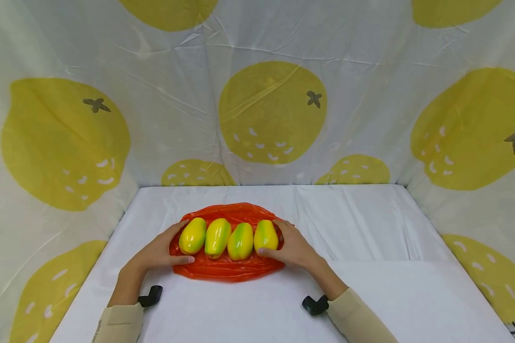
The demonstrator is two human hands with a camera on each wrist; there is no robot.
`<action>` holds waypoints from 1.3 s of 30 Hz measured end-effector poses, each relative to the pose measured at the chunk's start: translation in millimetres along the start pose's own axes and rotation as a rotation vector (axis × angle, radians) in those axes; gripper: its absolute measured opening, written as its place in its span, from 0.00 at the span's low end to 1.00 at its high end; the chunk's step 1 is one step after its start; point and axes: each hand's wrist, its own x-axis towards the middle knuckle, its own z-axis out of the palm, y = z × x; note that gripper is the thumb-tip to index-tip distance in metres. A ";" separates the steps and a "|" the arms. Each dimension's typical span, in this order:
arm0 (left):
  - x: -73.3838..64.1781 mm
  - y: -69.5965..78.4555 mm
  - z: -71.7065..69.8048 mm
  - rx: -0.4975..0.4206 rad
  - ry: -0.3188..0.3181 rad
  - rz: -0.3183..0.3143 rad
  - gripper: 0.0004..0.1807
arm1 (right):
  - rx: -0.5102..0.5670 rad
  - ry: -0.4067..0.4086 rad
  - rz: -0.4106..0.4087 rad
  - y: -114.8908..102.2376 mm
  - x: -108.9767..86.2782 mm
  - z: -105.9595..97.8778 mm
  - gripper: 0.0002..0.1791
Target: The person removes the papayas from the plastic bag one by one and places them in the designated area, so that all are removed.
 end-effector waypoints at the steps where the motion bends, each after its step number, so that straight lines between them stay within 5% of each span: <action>1: 0.0 0.1 -0.1 0.000 0.000 0.000 0.64 | 0.000 -0.001 0.004 -0.6 -0.1 0.2 0.60; 18: 0.1 0.9 0.3 0.002 -0.008 -0.005 0.65 | 0.065 0.004 0.010 -5.4 -2.1 -3.4 0.46; 39: 2.1 0.6 0.6 0.009 -0.013 -0.007 0.67 | 0.207 0.083 -0.024 -10.8 -6.5 -21.4 0.42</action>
